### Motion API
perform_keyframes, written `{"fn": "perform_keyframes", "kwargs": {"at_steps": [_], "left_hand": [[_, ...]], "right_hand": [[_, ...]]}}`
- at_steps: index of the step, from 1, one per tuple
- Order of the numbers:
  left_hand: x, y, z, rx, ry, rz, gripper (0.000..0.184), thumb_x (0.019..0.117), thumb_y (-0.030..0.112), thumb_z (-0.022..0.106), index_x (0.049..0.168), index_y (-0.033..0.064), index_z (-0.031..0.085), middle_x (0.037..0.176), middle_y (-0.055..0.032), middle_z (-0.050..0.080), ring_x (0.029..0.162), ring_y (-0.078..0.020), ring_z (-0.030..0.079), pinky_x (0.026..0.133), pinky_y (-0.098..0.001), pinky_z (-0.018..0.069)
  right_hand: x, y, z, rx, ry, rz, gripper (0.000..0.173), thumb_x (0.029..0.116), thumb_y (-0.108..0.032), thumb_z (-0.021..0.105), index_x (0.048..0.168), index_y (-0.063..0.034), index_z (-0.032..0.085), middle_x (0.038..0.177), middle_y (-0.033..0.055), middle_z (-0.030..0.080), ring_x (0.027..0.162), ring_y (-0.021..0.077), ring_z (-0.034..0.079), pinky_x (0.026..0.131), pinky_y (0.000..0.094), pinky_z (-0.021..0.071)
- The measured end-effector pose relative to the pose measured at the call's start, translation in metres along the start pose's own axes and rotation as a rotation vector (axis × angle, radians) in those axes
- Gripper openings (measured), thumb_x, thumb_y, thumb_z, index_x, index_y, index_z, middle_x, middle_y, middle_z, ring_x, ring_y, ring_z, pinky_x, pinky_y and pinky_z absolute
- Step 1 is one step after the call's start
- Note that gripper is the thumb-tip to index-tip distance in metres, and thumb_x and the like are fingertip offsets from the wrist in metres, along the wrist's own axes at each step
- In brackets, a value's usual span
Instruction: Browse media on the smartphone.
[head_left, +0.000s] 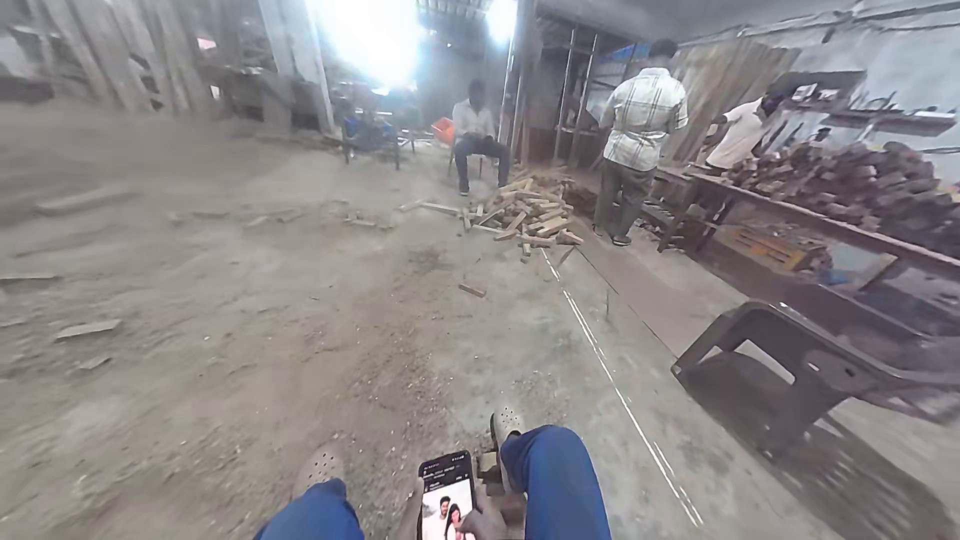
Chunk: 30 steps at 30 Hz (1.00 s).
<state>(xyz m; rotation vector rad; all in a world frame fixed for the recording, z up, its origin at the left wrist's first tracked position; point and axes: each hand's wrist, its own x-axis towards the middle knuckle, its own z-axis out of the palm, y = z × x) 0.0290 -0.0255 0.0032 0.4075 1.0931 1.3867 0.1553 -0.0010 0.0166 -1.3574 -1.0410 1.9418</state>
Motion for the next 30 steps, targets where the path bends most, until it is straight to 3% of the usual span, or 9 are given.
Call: {"fn": "perform_keyframes", "kwargs": {"at_steps": [5,8,11,13,16,19,24,27,30], "left_hand": [[-0.015,0.008,0.008,-0.015,0.033,0.015,0.054,0.1118,0.038,0.015,0.131,0.0062,0.054,0.101,-0.0022,0.071,0.089,-0.0079,0.069,0.078,-0.0291,0.0598],[-0.020,0.008,0.007,-0.056,0.025,-0.023,0.051,0.1124,0.038,0.018,0.122,0.0071,0.058,0.091,-0.0020,0.069,0.080,-0.0074,0.067,0.071,-0.0261,0.0587],[-0.011,-0.002,-0.006,0.027,0.024,-0.063,0.056,0.1095,0.052,0.023,0.132,0.0130,0.058,0.104,-0.0030,0.071,0.092,-0.0106,0.068,0.081,-0.0320,0.0590],[-0.008,-0.002,-0.006,0.080,0.043,-0.070,0.060,0.1068,0.059,0.027,0.136,0.0161,0.056,0.112,-0.0027,0.070,0.097,-0.0125,0.068,0.084,-0.0359,0.0592],[-0.009,-0.002,-0.009,0.094,0.020,-0.072,0.063,0.1048,0.064,0.024,0.137,0.0212,0.057,0.119,0.0000,0.070,0.106,-0.0116,0.067,0.088,-0.0371,0.0586],[-0.009,0.001,-0.008,0.107,0.050,-0.091,0.063,0.1051,0.063,0.023,0.136,0.0205,0.057,0.116,0.0001,0.070,0.103,-0.0101,0.067,0.087,-0.0356,0.0586],[-0.010,0.001,-0.008,0.089,0.024,-0.062,0.060,0.1060,0.061,0.025,0.139,0.0199,0.054,0.117,0.0003,0.068,0.103,-0.0087,0.066,0.088,-0.0329,0.0580],[-0.011,0.000,-0.009,0.056,0.006,-0.056,0.059,0.1055,0.062,0.026,0.137,0.0220,0.056,0.116,0.0017,0.070,0.102,-0.0083,0.068,0.086,-0.0329,0.0594],[-0.011,0.000,-0.009,0.042,-0.015,-0.069,0.059,0.1050,0.063,0.025,0.135,0.0239,0.058,0.113,0.0030,0.070,0.099,-0.0073,0.069,0.083,-0.0320,0.0602]], "right_hand": [[-0.015,-0.014,0.006,-0.068,0.060,-0.080,0.041,0.1018,-0.009,0.045,0.142,0.0018,0.049,0.124,0.0150,0.060,0.105,0.0149,0.059,0.091,0.0343,0.0510],[-0.012,-0.005,0.002,-0.105,0.087,-0.069,0.036,0.1079,-0.016,0.043,0.136,0.0037,0.052,0.115,0.0138,0.063,0.099,0.0136,0.060,0.088,0.0322,0.0522],[-0.002,0.012,-0.004,0.001,0.030,0.010,0.041,0.1032,-0.026,0.044,0.141,-0.0117,0.050,0.114,0.0113,0.066,0.098,0.0202,0.067,0.081,0.0411,0.0578],[-0.004,0.005,-0.005,0.023,0.003,0.029,0.046,0.1023,-0.028,0.043,0.147,-0.0186,0.046,0.118,0.0097,0.066,0.100,0.0208,0.067,0.082,0.0420,0.0578],[-0.009,0.000,-0.003,0.003,0.002,0.019,0.046,0.1027,-0.028,0.040,0.148,-0.0187,0.045,0.119,0.0075,0.065,0.101,0.0179,0.067,0.084,0.0389,0.0572],[-0.008,-0.001,0.000,-0.011,0.013,0.037,0.051,0.1015,-0.027,0.040,0.152,-0.0189,0.042,0.127,0.0090,0.063,0.108,0.0186,0.065,0.089,0.0402,0.0557],[-0.008,0.000,0.000,-0.007,0.018,0.024,0.045,0.1060,-0.029,0.034,0.148,-0.0177,0.047,0.121,0.0082,0.066,0.105,0.0176,0.066,0.089,0.0384,0.0564],[-0.008,0.001,-0.002,0.003,-0.023,0.018,0.046,0.1034,-0.027,0.037,0.148,-0.0189,0.046,0.120,0.0076,0.067,0.104,0.0179,0.067,0.087,0.0390,0.0577],[-0.008,-0.001,-0.003,-0.014,-0.036,0.009,0.045,0.0971,-0.016,0.042,0.142,-0.0158,0.050,0.119,0.0071,0.066,0.102,0.0177,0.067,0.084,0.0392,0.0584]]}}
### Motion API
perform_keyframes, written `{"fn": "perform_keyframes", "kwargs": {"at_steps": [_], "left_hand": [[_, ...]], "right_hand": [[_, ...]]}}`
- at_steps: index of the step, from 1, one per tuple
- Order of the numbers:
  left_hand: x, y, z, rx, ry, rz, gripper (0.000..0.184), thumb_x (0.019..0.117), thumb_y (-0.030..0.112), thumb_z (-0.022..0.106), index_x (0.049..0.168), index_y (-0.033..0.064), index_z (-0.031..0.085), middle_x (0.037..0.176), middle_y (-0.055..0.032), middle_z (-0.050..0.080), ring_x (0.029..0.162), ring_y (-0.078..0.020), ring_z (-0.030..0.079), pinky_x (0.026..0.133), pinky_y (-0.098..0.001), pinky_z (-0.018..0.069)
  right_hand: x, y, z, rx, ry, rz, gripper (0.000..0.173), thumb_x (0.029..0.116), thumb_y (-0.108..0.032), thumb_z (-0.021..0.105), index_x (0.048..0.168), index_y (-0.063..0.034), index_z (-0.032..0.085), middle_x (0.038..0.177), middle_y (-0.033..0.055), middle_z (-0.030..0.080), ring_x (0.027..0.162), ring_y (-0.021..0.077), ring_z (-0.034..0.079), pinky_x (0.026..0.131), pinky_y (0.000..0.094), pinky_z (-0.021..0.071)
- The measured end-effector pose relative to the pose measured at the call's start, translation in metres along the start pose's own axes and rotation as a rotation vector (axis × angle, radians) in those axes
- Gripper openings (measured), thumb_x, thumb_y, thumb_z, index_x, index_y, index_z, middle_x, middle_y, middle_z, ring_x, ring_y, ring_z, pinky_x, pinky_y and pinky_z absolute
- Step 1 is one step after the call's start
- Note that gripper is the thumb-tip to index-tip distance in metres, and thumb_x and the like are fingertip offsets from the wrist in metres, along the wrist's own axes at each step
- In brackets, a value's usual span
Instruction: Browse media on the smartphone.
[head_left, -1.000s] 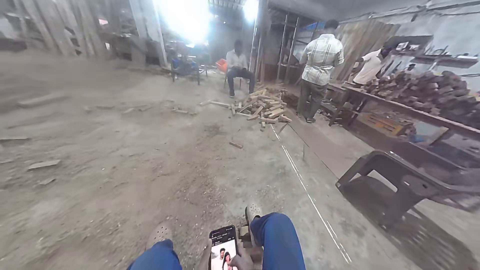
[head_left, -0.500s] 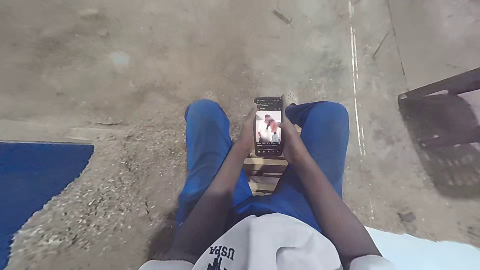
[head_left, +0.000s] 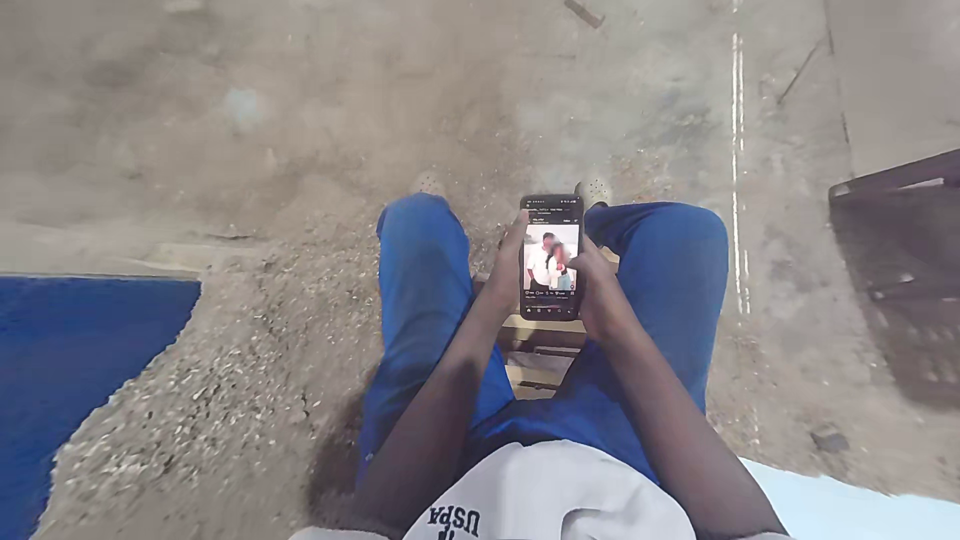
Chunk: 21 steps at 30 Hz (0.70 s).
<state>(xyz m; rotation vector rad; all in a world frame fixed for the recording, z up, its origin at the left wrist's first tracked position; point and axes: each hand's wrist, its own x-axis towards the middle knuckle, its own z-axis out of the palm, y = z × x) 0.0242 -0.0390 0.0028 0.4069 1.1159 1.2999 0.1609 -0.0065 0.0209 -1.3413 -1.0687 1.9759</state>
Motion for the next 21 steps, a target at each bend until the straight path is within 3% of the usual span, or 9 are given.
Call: {"fn": "perform_keyframes", "kwargs": {"at_steps": [5,10,15,21], "left_hand": [[-0.0013,-0.0001,0.0002,-0.015,-0.026,0.028,0.057,0.1064,0.060,0.024,0.132,0.0229,0.059,0.110,0.0023,0.071,0.095,-0.0075,0.069,0.079,-0.0315,0.0611],[-0.0034,-0.0003,-0.0010,0.015,-0.024,0.020,0.058,0.1055,0.062,0.025,0.139,0.0252,0.055,0.119,0.0033,0.069,0.102,-0.0072,0.067,0.085,-0.0328,0.0594],[-0.0021,0.0003,0.0001,-0.030,-0.037,0.004,0.058,0.1057,0.062,0.024,0.133,0.0234,0.058,0.111,0.0021,0.071,0.095,-0.0077,0.070,0.079,-0.0315,0.0612],[-0.0005,-0.0004,-0.0002,-0.041,-0.043,0.003,0.060,0.1051,0.063,0.025,0.132,0.0220,0.059,0.110,0.0012,0.072,0.095,-0.0087,0.070,0.079,-0.0327,0.0613]], "right_hand": [[-0.0007,-0.0013,0.0004,-0.008,0.017,0.031,0.051,0.0966,-0.006,0.043,0.146,-0.0178,0.047,0.124,0.0083,0.063,0.103,0.0183,0.065,0.083,0.0399,0.0571],[-0.0016,-0.0007,0.0018,0.026,0.035,0.025,0.045,0.0998,-0.015,0.041,0.143,-0.0197,0.051,0.120,0.0062,0.066,0.101,0.0168,0.067,0.082,0.0380,0.0577],[-0.0019,-0.0016,0.0016,0.026,0.018,0.028,0.045,0.1001,-0.016,0.039,0.144,-0.0197,0.049,0.116,0.0060,0.067,0.096,0.0158,0.068,0.077,0.0354,0.0589],[-0.0017,-0.0015,0.0021,0.024,0.023,0.033,0.045,0.0997,-0.015,0.039,0.143,-0.0203,0.050,0.115,0.0069,0.068,0.095,0.0167,0.068,0.076,0.0352,0.0588]]}}
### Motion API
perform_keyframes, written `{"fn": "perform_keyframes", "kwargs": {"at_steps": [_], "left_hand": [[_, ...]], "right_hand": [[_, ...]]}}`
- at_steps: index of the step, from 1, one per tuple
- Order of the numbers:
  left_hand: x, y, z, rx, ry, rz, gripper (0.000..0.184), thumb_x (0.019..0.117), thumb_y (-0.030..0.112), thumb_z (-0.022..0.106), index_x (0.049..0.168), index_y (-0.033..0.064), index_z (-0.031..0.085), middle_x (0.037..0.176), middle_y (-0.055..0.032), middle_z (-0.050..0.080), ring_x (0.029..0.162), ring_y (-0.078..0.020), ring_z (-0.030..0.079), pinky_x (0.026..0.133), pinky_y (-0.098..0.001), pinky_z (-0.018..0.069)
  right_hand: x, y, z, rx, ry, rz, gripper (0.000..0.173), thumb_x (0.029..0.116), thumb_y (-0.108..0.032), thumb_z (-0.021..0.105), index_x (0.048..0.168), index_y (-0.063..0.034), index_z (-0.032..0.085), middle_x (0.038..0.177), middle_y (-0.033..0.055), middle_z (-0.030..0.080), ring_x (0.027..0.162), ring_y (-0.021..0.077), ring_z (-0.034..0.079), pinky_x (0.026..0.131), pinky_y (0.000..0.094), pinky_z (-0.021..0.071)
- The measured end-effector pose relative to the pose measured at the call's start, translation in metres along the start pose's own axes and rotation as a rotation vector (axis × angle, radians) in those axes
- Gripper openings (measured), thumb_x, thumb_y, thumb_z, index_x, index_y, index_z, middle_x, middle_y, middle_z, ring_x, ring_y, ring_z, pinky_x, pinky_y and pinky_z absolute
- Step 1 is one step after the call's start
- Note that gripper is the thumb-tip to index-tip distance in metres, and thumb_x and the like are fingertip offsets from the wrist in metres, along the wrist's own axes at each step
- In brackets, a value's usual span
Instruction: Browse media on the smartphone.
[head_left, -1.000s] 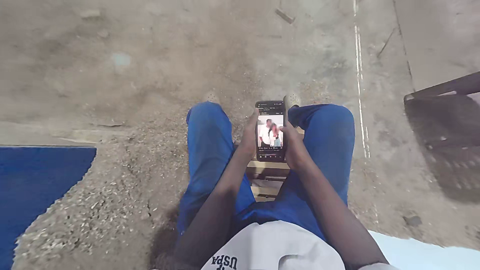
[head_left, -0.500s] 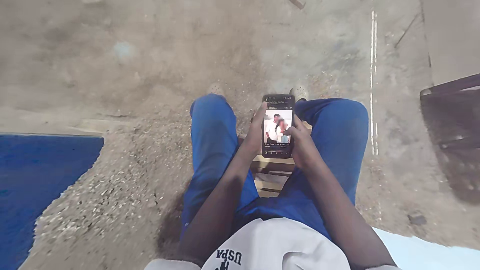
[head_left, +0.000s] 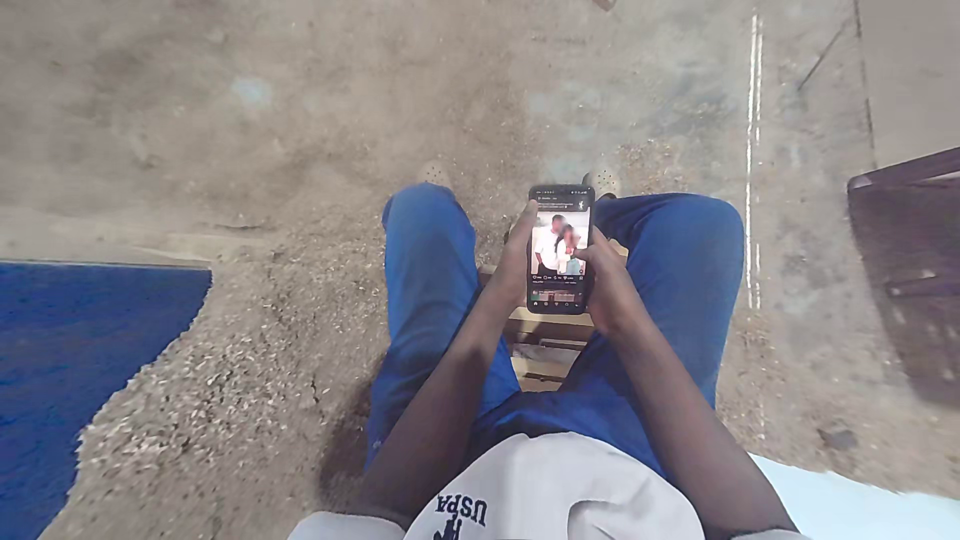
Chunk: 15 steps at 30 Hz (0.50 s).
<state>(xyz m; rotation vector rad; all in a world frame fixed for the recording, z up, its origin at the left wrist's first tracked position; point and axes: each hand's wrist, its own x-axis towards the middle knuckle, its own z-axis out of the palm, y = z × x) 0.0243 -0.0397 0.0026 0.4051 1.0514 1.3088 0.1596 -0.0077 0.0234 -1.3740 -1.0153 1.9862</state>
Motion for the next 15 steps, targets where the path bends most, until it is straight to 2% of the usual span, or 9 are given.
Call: {"fn": "perform_keyframes", "kwargs": {"at_steps": [6,12,15], "left_hand": [[-0.0001,-0.0017,-0.0024,-0.002,-0.029,0.000,0.061,0.1042,0.065,0.025,0.133,0.0225,0.059,0.112,0.0008,0.072,0.096,-0.0095,0.070,0.080,-0.0335,0.0614],[-0.0002,-0.0018,-0.0020,0.005,-0.019,-0.009,0.061,0.1045,0.064,0.024,0.132,0.0229,0.059,0.110,0.0010,0.072,0.094,-0.0089,0.070,0.079,-0.0330,0.0615],[-0.0008,-0.0014,-0.0026,0.024,-0.011,-0.009,0.061,0.1044,0.065,0.024,0.132,0.0236,0.059,0.110,0.0013,0.072,0.094,-0.0087,0.070,0.077,-0.0329,0.0614]], "right_hand": [[0.0003,0.0006,-0.0009,0.002,-0.015,-0.014,0.041,0.0993,-0.014,0.039,0.137,-0.0187,0.054,0.113,0.0067,0.068,0.095,0.0167,0.069,0.076,0.0359,0.0591],[-0.0001,0.0005,-0.0013,0.003,-0.015,-0.009,0.043,0.0982,-0.015,0.039,0.138,-0.0194,0.054,0.112,0.0062,0.069,0.093,0.0162,0.069,0.073,0.0345,0.0591],[-0.0003,0.0007,-0.0018,-0.009,-0.025,-0.014,0.043,0.0986,-0.016,0.039,0.139,-0.0194,0.053,0.114,0.0059,0.068,0.094,0.0159,0.069,0.075,0.0347,0.0589]]}}
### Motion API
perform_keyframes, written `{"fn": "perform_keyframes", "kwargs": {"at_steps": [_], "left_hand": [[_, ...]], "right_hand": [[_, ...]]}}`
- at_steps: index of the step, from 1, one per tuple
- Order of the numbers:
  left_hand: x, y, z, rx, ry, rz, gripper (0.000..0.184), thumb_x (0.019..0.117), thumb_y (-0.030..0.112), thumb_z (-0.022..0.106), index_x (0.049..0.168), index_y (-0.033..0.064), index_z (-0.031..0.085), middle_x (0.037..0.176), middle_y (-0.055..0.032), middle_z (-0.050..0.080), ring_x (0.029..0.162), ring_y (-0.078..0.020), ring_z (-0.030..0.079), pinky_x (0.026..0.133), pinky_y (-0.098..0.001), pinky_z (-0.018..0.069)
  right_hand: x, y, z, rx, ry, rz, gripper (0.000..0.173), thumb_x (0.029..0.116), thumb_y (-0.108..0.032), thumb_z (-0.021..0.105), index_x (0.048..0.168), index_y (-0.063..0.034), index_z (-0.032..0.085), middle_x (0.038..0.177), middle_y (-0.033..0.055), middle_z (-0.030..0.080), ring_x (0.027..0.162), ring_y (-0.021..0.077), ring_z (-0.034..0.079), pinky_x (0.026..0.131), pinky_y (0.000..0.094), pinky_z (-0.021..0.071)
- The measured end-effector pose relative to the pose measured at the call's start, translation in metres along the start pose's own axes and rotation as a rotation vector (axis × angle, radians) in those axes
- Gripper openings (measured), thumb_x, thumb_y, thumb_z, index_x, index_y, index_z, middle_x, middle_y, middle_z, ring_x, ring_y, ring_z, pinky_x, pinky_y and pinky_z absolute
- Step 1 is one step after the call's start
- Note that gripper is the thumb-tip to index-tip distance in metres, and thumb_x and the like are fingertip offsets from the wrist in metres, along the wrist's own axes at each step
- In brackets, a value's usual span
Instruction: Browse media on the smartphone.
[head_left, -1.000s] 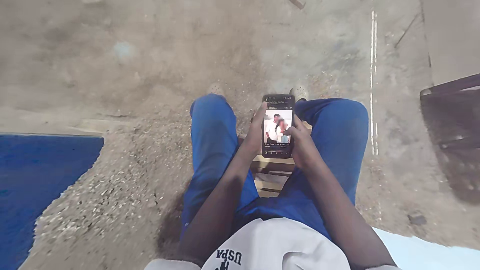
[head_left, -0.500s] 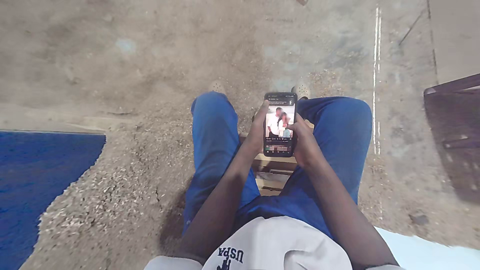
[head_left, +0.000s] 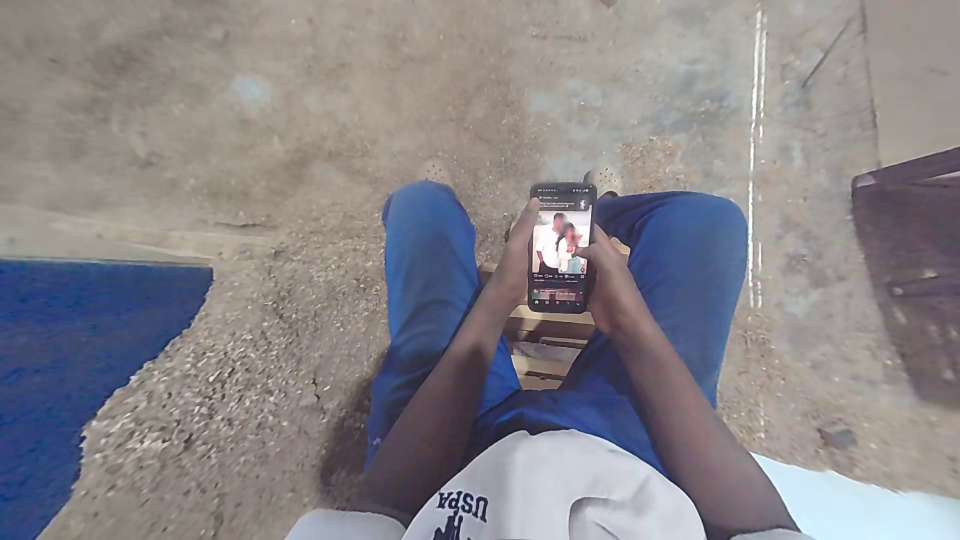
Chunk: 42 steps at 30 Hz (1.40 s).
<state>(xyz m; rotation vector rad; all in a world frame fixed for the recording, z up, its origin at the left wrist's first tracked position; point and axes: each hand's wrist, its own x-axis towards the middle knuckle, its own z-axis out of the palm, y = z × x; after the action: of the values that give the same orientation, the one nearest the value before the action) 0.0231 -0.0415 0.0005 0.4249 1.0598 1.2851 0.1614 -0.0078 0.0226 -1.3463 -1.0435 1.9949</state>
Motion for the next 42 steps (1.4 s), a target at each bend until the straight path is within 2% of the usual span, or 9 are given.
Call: {"fn": "perform_keyframes", "kwargs": {"at_steps": [6,9,19,23,33,38,40,42], "left_hand": [[-0.0002,0.0000,0.0005,0.012,0.009,-0.008,0.061,0.1043,0.065,0.023,0.131,0.0240,0.060,0.110,0.0017,0.072,0.092,-0.0082,0.070,0.075,-0.0312,0.0613],[-0.0003,0.0013,0.0008,0.013,0.016,-0.011,0.060,0.1052,0.063,0.023,0.134,0.0240,0.058,0.112,0.0016,0.071,0.096,-0.0084,0.069,0.079,-0.0321,0.0608],[-0.0007,0.0006,0.0009,-0.007,0.015,-0.014,0.060,0.1045,0.064,0.025,0.132,0.0236,0.059,0.111,0.0011,0.071,0.095,-0.0090,0.070,0.078,-0.0330,0.0612],[-0.0011,0.0015,0.0019,0.005,0.034,-0.017,0.060,0.1047,0.064,0.024,0.131,0.0238,0.060,0.109,0.0017,0.072,0.092,-0.0082,0.070,0.075,-0.0316,0.0613],[-0.0003,-0.0010,-0.0001,-0.003,0.011,-0.012,0.061,0.1042,0.065,0.025,0.132,0.0235,0.060,0.111,0.0007,0.071,0.094,-0.0093,0.070,0.078,-0.0334,0.0614],[-0.0034,0.0007,0.0029,0.038,0.096,-0.037,0.053,0.1046,0.060,0.035,0.146,0.0294,0.047,0.115,0.0007,0.070,0.094,-0.0100,0.069,0.078,-0.0325,0.0601],[-0.0027,0.0008,0.0035,0.059,0.128,-0.047,0.053,0.1037,0.059,0.040,0.146,0.0288,0.047,0.114,-0.0005,0.070,0.092,-0.0110,0.069,0.077,-0.0332,0.0601],[-0.0017,-0.0009,0.0023,0.087,0.151,-0.049,0.054,0.1012,0.061,0.045,0.143,0.0271,0.049,0.112,-0.0014,0.070,0.092,-0.0125,0.070,0.077,-0.0347,0.0601]], "right_hand": [[0.0009,0.0000,-0.0006,0.017,0.002,0.011,0.042,0.0982,-0.015,0.038,0.137,-0.0184,0.053,0.111,0.0069,0.069,0.092,0.0162,0.069,0.073,0.0348,0.0592],[0.0005,-0.0006,0.0008,0.021,0.009,0.014,0.043,0.0986,-0.015,0.039,0.139,-0.0190,0.053,0.112,0.0066,0.069,0.092,0.0160,0.069,0.073,0.0341,0.0591],[0.0001,-0.0004,0.0013,0.018,0.016,0.013,0.041,0.0990,-0.016,0.038,0.136,-0.0181,0.055,0.109,0.0063,0.069,0.089,0.0150,0.069,0.071,0.0323,0.0587],[0.0002,-0.0007,0.0011,0.025,0.006,0.004,0.041,0.0990,-0.017,0.039,0.137,-0.0184,0.054,0.110,0.0063,0.069,0.092,0.0151,0.069,0.074,0.0334,0.0591],[-0.0004,-0.0011,0.0010,0.016,0.015,0.012,0.040,0.1009,-0.018,0.038,0.138,-0.0188,0.054,0.110,0.0061,0.069,0.092,0.0152,0.070,0.074,0.0337,0.0592],[0.0000,-0.0019,0.0012,-0.019,-0.002,-0.009,0.037,0.1016,-0.018,0.038,0.134,-0.0173,0.056,0.107,0.0055,0.069,0.089,0.0141,0.069,0.072,0.0323,0.0587],[0.0004,-0.0017,0.0020,-0.038,-0.001,-0.030,0.036,0.1017,-0.020,0.038,0.131,-0.0163,0.057,0.105,0.0052,0.070,0.088,0.0139,0.069,0.071,0.0320,0.0590],[0.0000,-0.0009,0.0026,-0.065,0.001,-0.042,0.036,0.1058,-0.028,0.035,0.132,-0.0177,0.057,0.106,0.0031,0.070,0.090,0.0122,0.069,0.073,0.0309,0.0588]]}}
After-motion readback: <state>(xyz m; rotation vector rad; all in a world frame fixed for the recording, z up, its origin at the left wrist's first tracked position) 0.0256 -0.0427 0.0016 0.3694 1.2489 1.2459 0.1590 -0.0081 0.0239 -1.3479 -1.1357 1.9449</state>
